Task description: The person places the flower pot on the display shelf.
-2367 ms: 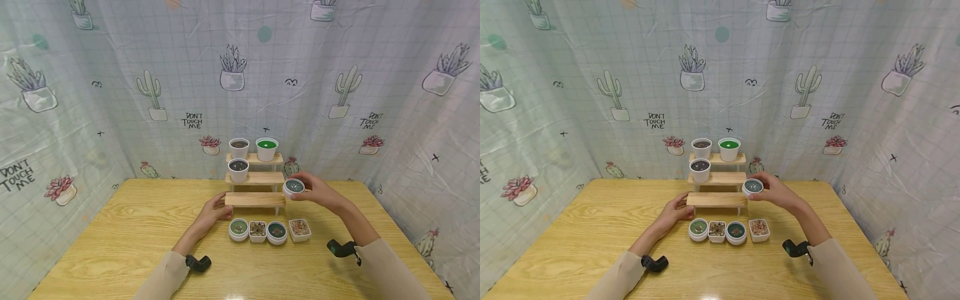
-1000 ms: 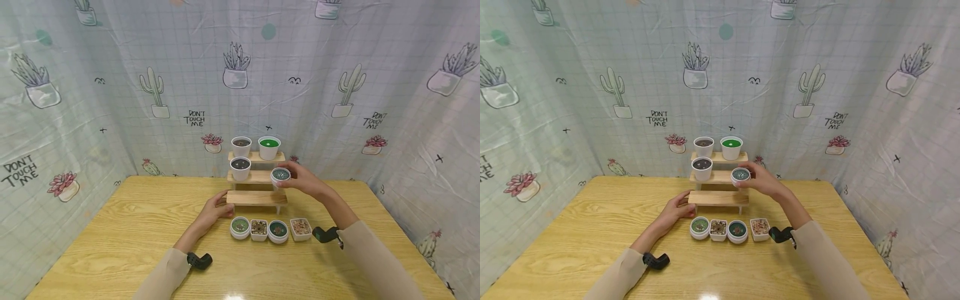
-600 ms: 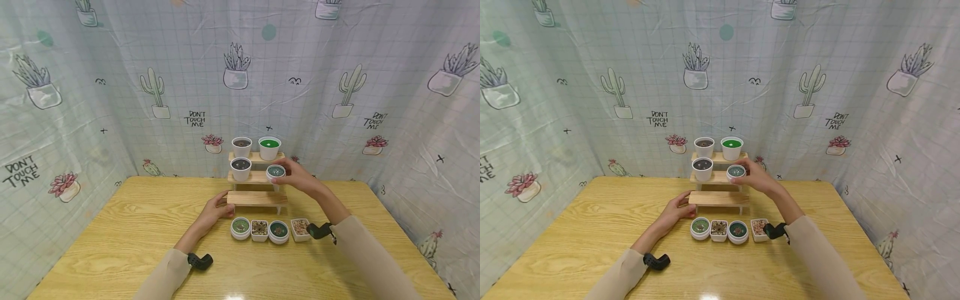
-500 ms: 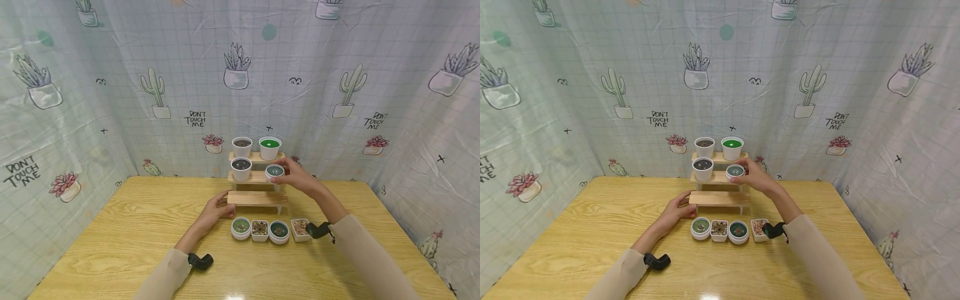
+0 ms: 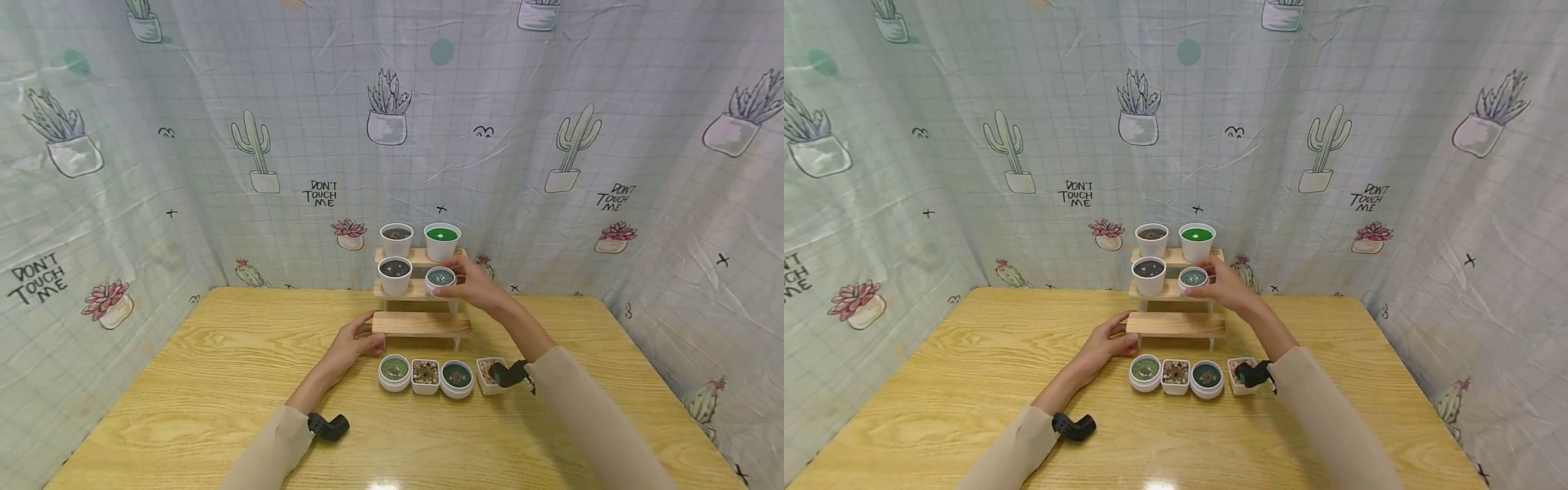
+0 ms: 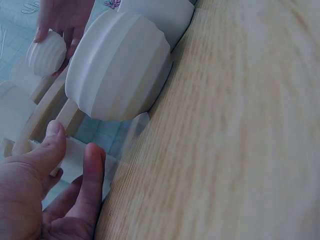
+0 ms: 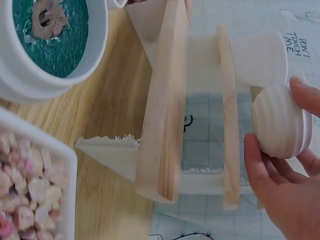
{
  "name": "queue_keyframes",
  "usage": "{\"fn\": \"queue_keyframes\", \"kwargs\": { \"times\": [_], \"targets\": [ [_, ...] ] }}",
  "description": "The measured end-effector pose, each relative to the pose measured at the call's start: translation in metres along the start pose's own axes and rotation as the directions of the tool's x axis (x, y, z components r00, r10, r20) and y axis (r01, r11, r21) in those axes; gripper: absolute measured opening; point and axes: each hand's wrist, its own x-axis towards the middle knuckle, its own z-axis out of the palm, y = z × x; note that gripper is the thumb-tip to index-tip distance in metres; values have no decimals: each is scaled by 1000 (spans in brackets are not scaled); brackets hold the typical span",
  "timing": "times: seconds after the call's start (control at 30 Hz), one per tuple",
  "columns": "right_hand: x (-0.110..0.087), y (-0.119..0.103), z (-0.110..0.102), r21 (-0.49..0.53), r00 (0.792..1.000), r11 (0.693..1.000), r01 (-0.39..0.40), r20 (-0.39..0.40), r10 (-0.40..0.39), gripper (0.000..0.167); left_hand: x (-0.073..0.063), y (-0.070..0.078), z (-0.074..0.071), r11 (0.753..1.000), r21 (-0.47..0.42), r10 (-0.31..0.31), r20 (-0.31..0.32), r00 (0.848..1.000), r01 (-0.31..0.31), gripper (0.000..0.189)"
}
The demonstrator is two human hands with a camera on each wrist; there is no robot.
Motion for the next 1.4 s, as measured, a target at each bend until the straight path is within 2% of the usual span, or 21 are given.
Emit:
{"fn": "queue_keyframes", "kwargs": {
  "times": [0.57, 0.9, 1.4],
  "targets": [
    [11, -4, 19, 0, 1000, 1000, 3, -25, -3, 66, -3, 2, 0, 1000, 0, -1, -5, 1000, 1, 75],
    [16, -2, 22, 15, 999, 1000, 7, -49, -6, 63, -2, 4, 1, 1000, -3, -2, -2, 1000, 2, 78],
    [17, -9, 26, -24, 998, 1000, -6, -65, 4, 61, -2, 2, 0, 1000, -12, 2, -7, 1000, -2, 77]
  ]
}}
